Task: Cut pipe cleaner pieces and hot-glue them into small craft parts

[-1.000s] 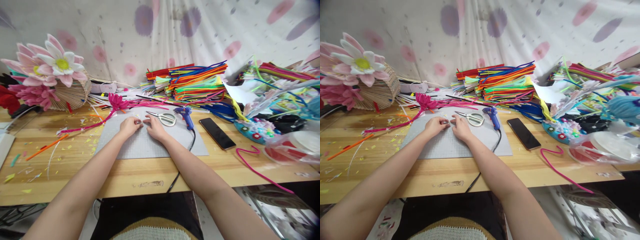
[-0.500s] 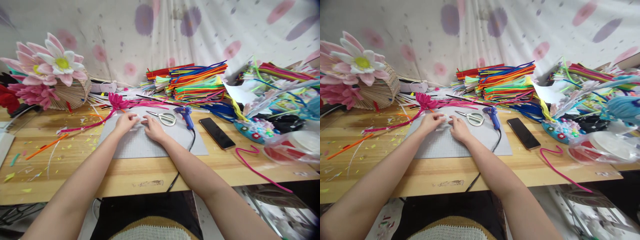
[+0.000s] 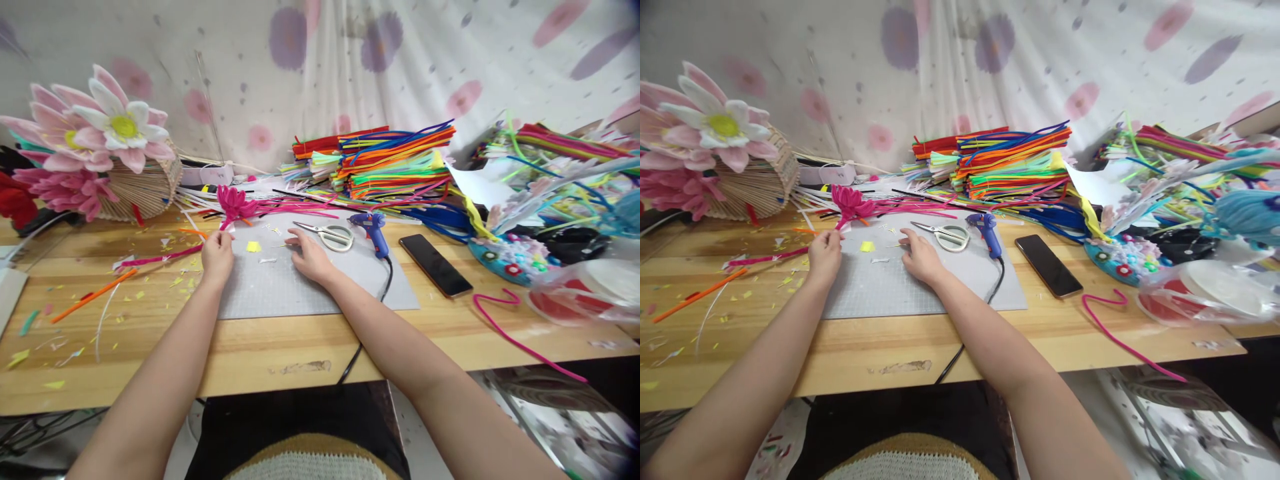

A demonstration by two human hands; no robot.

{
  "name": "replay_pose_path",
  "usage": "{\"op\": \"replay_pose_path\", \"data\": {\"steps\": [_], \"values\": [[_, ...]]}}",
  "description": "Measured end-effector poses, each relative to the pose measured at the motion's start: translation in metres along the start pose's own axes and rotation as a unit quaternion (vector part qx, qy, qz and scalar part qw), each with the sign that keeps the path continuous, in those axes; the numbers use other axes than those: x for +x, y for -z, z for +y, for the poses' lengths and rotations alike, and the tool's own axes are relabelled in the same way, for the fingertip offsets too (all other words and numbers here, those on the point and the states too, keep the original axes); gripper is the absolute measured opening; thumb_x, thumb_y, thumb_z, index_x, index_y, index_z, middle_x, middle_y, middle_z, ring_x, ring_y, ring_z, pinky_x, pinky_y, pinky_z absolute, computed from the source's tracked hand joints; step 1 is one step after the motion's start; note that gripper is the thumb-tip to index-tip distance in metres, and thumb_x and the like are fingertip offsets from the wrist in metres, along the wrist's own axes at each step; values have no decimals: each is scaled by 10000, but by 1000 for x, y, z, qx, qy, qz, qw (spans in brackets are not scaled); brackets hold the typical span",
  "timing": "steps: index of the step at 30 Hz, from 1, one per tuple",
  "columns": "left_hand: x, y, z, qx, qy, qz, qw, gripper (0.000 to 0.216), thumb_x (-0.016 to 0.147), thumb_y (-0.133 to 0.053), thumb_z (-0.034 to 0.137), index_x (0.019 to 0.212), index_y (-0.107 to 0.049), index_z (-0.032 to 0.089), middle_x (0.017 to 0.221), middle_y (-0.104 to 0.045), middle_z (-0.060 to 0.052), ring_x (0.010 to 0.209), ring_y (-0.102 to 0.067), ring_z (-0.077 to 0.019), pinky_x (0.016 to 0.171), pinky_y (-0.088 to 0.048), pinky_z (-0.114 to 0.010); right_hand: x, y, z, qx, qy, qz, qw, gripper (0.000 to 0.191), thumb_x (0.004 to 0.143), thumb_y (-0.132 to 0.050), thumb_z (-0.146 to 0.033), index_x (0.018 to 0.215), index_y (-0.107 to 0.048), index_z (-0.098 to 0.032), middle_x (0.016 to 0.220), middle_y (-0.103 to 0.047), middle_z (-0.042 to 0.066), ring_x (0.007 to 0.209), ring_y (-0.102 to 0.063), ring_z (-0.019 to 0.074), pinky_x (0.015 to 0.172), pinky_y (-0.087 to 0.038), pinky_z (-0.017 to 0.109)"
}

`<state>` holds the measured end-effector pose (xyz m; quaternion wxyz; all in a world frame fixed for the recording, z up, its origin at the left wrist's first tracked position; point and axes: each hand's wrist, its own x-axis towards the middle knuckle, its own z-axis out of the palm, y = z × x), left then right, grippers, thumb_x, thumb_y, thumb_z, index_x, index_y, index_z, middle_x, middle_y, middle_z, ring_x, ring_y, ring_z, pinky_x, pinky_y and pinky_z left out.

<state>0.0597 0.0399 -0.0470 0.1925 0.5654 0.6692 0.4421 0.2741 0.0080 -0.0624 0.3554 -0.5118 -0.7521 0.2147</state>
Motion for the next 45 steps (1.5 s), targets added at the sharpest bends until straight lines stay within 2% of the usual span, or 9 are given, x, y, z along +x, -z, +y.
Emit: {"op": "replay_pose_path", "data": {"steps": [3,7,12,14,24,32,38,45], "values": [[-11,-1,2,44,-11,-10,999,180,736,-481,323,720,-597,187,569,-486,34,555,-443,-109,548,-307,-229,1,-1,3,12,-18,25,999,521,698,-413,-74,1207,-406,-184,1042,-640,55,969,-562,175,872,-423,348],[-22,-3,5,87,-43,-89,991,160,677,-551,283,786,-637,205,656,-556,26,598,-485,-113,574,-335,-231,2,-1,5,2,-28,58,998,452,707,-419,-81,1146,-448,-188,932,-658,32,881,-573,165,819,-434,319],[-28,-5,6,122,-161,-183,962,192,685,-601,352,804,-655,212,758,-562,-8,713,-505,-137,649,-376,-249,0,2,2,5,-28,48,998,434,698,-444,-85,1119,-465,-190,851,-654,12,811,-575,153,781,-431,298],[-28,-6,5,133,-193,-202,951,199,686,-613,370,797,-662,213,799,-556,-25,762,-502,-154,690,-389,-265,-1,2,0,10,-24,31,999,437,698,-454,-85,1120,-464,-201,857,-652,6,811,-575,149,776,-428,293],[-27,-10,4,130,-219,-208,944,110,724,-593,274,740,-646,179,780,-551,-34,804,-502,-171,748,-401,-298,0,-10,-14,-28,37,-32,998,445,737,-491,-111,1164,-432,-221,898,-659,-7,836,-551,146,792,-406,283],[-29,-9,7,125,-215,-208,946,96,734,-592,258,738,-647,180,763,-548,-27,781,-497,-161,726,-397,-293,1,-10,-15,-55,33,-46,997,428,750,-503,-120,1163,-434,-210,876,-662,-3,859,-556,158,786,-402,291],[-29,-8,9,130,-204,-215,946,93,728,-600,257,730,-648,178,748,-541,-19,751,-498,-151,711,-398,-285,1,-10,-16,-64,23,-24,997,437,739,-471,-94,1162,-432,-196,846,-659,4,832,-563,165,753,-413,291],[-22,0,3,142,-208,-215,944,88,715,-602,248,708,-651,175,746,-544,-22,741,-495,-148,696,-401,-281,2,-3,-3,-9,-26,69,997,419,713,-483,-113,1119,-443,-208,822,-657,-10,722,-565,141,703,-431,278]]}}
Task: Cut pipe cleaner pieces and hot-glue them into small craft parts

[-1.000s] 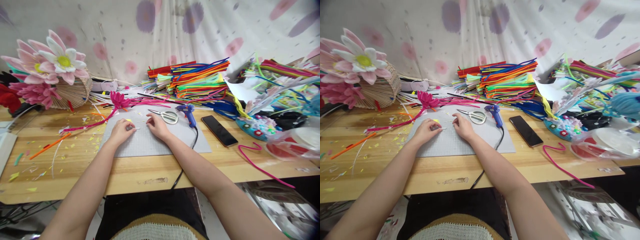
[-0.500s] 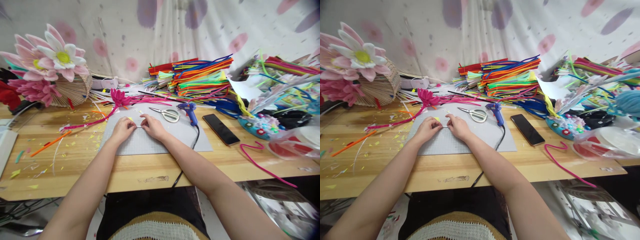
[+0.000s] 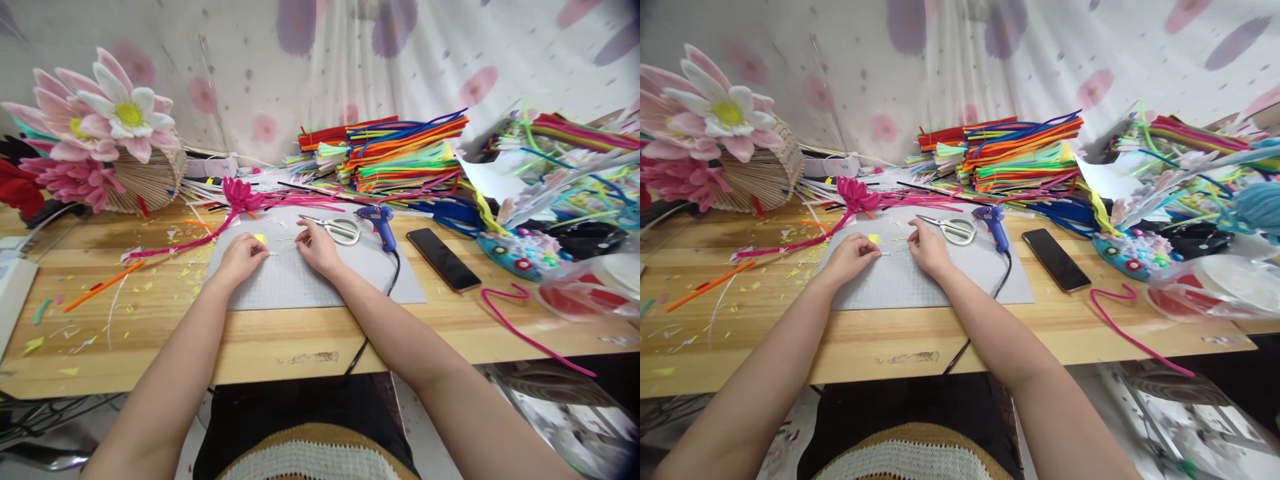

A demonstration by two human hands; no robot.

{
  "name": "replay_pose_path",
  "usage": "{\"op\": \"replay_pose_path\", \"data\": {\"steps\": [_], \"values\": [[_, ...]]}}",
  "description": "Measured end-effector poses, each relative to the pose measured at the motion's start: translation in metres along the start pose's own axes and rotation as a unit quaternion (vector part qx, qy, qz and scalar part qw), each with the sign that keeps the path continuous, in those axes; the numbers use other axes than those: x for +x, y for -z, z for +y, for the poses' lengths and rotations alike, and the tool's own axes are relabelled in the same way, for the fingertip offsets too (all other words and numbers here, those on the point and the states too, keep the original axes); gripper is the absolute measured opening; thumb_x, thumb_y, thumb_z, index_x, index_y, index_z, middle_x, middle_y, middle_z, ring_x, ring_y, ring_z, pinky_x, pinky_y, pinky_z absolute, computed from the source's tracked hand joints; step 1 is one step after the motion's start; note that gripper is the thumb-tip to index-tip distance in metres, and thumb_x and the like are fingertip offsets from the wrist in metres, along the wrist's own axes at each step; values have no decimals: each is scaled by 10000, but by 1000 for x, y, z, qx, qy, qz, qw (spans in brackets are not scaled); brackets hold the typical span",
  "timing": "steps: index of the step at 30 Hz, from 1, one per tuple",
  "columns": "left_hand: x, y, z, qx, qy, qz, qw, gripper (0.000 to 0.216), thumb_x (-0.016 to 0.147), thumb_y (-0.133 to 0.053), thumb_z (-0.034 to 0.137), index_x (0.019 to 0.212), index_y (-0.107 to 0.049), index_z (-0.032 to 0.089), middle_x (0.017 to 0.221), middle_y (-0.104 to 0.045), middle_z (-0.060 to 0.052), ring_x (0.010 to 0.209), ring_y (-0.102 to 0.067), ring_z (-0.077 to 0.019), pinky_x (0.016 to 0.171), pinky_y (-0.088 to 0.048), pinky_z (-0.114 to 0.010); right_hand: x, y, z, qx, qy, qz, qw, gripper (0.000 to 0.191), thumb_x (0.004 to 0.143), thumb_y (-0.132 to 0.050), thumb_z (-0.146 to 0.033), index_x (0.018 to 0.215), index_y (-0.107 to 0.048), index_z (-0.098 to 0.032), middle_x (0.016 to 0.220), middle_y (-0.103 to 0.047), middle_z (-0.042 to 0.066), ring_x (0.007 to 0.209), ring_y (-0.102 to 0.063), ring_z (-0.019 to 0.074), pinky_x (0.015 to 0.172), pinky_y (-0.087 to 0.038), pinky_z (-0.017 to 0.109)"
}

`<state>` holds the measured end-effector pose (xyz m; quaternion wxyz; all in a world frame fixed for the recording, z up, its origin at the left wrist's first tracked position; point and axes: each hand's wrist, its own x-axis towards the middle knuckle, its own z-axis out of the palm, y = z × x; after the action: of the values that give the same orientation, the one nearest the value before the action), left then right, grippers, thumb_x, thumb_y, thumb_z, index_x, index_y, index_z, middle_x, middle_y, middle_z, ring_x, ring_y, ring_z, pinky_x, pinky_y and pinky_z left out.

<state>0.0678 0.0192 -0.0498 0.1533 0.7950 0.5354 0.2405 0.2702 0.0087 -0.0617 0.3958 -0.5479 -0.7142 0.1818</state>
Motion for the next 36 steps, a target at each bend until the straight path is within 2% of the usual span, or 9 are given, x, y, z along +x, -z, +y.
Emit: {"op": "replay_pose_path", "data": {"steps": [6,11,14,16,20,28,30,33,36], "values": [[-1,9,-9,11,-32,-20,999,145,700,-585,276,773,-691,210,793,-571,-21,747,-511,-147,701,-408,-280,1,1,0,96,-29,66,993,380,722,-518,-175,1090,-433,-209,827,-650,-9,656,-553,112,675,-448,262],[-2,15,4,-11,-2,43,999,240,688,-517,206,859,-686,194,835,-595,-24,738,-525,-142,714,-419,-272,-1,-3,-3,90,17,20,996,384,726,-505,-148,1099,-439,-213,829,-651,-9,677,-562,113,686,-451,262],[-3,10,15,-43,23,94,994,277,746,-504,288,955,-655,187,830,-613,-23,711,-529,-134,685,-422,-264,-2,-5,-5,65,42,-3,997,401,723,-497,-127,1110,-447,-218,836,-654,-10,717,-570,122,716,-447,272],[-4,3,21,-63,19,72,995,342,740,-550,384,1017,-631,200,864,-634,-19,699,-540,-129,659,-424,-257,-2,-6,-6,57,56,-6,997,403,721,-496,-124,1111,-452,-216,833,-653,-11,725,-568,125,714,-445,270],[-4,-11,28,-45,4,27,999,274,757,-551,385,939,-657,209,842,-653,-19,698,-554,-135,678,-418,-268,-3,-7,-7,49,67,-3,997,400,726,-498,-133,1114,-456,-217,829,-649,-14,733,-563,123,705,-439,264],[-4,-12,29,-36,38,42,998,161,752,-539,309,768,-668,214,761,-657,-13,697,-564,-146,661,-409,-268,0,3,-8,27,50,-23,998,383,726,-519,-139,1100,-478,-209,850,-651,-1,734,-562,120,706,-431,262],[-5,-13,29,-39,58,43,997,156,739,-545,312,743,-664,211,747,-658,-14,683,-566,-147,645,-407,-268,4,19,-7,11,27,-57,998,302,720,-541,-171,1020,-527,-198,812,-644,1,695,-555,114,669,-423,253],[-5,-14,28,-47,79,46,995,159,727,-545,315,727,-654,201,747,-657,-19,676,-568,-147,626,-406,-268,11,56,0,-17,-32,-170,985,129,714,-565,-273,790,-590,-172,700,-616,5,617,-532,105,578,-391,230],[-3,-17,27,-49,79,51,994,154,724,-537,307,720,-646,198,748,-652,-20,682,-566,-143,626,-408,-264,11,103,13,-6,-83,-309,948,201,699,-581,-363,740,-599,-168,654,-613,6,595,-538,104,548,-385,218]]}}
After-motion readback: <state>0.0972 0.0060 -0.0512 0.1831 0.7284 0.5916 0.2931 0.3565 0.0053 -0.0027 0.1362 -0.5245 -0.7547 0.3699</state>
